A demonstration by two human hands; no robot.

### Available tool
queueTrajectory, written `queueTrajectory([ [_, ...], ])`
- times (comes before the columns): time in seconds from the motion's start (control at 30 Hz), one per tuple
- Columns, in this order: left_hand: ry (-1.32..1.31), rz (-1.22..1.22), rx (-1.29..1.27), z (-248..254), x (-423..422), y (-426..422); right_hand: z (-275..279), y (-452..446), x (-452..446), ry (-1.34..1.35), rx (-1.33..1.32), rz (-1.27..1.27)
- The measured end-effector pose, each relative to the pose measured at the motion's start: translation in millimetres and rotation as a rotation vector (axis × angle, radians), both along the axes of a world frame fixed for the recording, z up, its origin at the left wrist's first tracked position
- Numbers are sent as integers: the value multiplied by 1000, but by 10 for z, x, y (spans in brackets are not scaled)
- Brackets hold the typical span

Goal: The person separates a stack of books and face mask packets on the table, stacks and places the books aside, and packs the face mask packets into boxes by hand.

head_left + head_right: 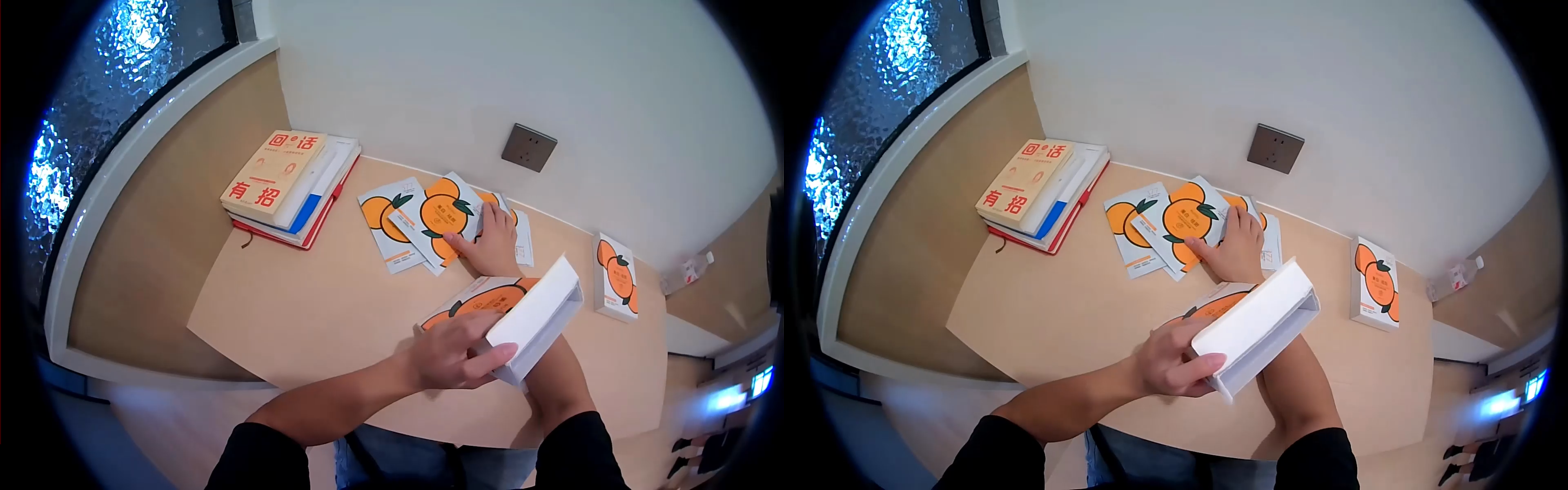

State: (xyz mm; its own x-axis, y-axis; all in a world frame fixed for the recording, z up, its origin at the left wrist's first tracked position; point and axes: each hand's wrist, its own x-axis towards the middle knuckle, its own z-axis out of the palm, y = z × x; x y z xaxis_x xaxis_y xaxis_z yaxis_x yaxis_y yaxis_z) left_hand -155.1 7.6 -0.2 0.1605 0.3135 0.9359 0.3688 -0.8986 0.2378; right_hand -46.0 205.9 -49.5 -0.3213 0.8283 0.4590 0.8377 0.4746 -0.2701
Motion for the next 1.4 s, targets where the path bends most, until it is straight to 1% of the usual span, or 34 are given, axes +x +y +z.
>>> queueTrajectory([
  [0.03,3,36,9,-9,9,7,16,30,35,47,-98,22],
  [0.1,-23,15,-52,-59,5,23,125,118,145,142,-289,60],
  [0.2,-21,-6,-68,-74,-13,48,199,81,197,237,-296,20],
  [0.3,-13,-35,-68,-56,49,60,95,175,232,412,-245,-49],
  [0.37,-38,-87,-100,-65,116,51,59,268,332,645,-413,-2],
  [0.4,-41,-74,-107,-69,125,60,45,316,390,763,-495,22],
  [0.43,-44,-62,-111,-75,102,76,21,357,428,818,-437,70],
  [0.47,-46,-49,-113,-83,71,102,54,424,579,726,-438,43],
  [0.53,-21,-5,-128,-123,-16,121,474,373,935,537,-447,-15],
  [0.6,32,42,-223,-158,-128,111,894,323,1323,365,-612,-112],
  [0.63,-8,32,-190,-197,-147,146,1031,259,1478,535,-761,-133],
  [0.73,-90,-21,-269,-274,-209,224,1290,84,1709,600,-854,-198],
  [0.83,-155,7,-282,-205,-200,266,1206,81,1671,478,-779,-176],
  [0.9,-221,-13,-373,-239,-221,259,1178,94,1621,401,-779,-157],
  [0.97,-281,-33,-461,-239,-228,264,1305,27,1578,354,-788,-158],
  [1.07,-328,-89,-523,-154,-199,245,1525,-72,1670,440,-551,-114],
  [1.1,-324,-86,-524,-153,-204,255,1648,-211,1669,523,-386,-82],
  [1.23,-296,-88,-517,-152,-222,269,2087,-543,1786,751,-179,16],
  [1.33,-338,-170,-564,-77,-147,223,2267,-823,1791,888,-39,144],
  [1.4,-227,-90,-496,-113,-162,249,2325,-1013,1733,953,57,246],
])
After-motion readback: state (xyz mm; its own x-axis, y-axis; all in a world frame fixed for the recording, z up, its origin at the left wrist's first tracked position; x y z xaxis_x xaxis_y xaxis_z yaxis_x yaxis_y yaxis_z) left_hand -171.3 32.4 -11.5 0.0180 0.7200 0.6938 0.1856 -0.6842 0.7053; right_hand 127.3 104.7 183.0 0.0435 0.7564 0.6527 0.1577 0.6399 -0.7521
